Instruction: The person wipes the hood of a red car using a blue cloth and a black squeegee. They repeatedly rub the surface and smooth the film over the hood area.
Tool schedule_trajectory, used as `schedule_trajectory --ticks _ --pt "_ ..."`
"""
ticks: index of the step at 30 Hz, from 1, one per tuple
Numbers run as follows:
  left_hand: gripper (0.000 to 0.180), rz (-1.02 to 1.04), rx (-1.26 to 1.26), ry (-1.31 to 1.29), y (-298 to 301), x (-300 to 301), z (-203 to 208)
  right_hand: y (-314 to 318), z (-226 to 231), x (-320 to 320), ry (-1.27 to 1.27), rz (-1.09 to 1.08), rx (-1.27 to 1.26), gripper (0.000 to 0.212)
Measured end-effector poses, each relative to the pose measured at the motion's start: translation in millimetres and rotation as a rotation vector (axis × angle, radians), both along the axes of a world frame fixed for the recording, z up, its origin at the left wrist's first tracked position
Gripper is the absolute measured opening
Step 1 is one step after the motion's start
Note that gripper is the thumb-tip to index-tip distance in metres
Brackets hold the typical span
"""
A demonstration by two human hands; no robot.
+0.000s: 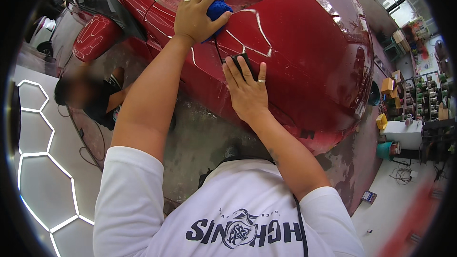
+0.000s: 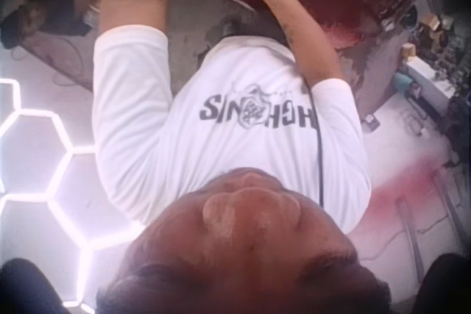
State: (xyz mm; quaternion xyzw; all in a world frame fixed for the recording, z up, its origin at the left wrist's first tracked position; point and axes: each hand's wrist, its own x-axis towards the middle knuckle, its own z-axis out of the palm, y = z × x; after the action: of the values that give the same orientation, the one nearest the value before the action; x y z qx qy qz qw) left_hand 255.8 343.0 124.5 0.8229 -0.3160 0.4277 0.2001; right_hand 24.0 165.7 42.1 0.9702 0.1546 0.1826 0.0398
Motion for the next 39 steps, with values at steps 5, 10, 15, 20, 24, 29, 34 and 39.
schedule_trajectory --ticks 5,10,15,20,24,29,34,39 --pt "0.052 -0.002 -0.022 0.06 -2.6 -7.7 1.1 1.9 -15.5 -20.7 0.052 -0.042 0.022 0.066" --pt "0.051 -0.033 -0.045 0.049 1.2 -6.3 5.7 33.4 0.8 21.7 -0.039 -0.12 0.001 0.069" --pt "0.051 -0.035 -0.061 0.075 -0.8 -7.4 13.6 17.7 -18.8 -2.0 -0.017 -0.112 0.029 0.069" --pt "0.052 -0.031 -0.068 0.097 0.6 -10.3 10.5 40.1 13.2 22.2 -0.027 -0.146 0.037 0.068" --pt "0.053 -0.005 -0.056 0.102 0.7 -12.2 12.3 33.1 -0.6 13.9 -0.045 -0.126 0.062 0.07" --pt "0.053 -0.033 -0.078 0.118 0.0 -6.8 11.9 37.8 25.2 31.1 -0.02 -0.132 0.067 0.071" --pt "0.052 -0.023 -0.063 0.083 -0.1 -5.3 15.6 16.7 2.9 13.3 -0.031 -0.098 0.075 0.07" --pt "0.05 -0.036 -0.052 0.125 3.5 -11.9 12.9 -20.0 23.6 13.3 0.009 0.005 0.017 0.068"
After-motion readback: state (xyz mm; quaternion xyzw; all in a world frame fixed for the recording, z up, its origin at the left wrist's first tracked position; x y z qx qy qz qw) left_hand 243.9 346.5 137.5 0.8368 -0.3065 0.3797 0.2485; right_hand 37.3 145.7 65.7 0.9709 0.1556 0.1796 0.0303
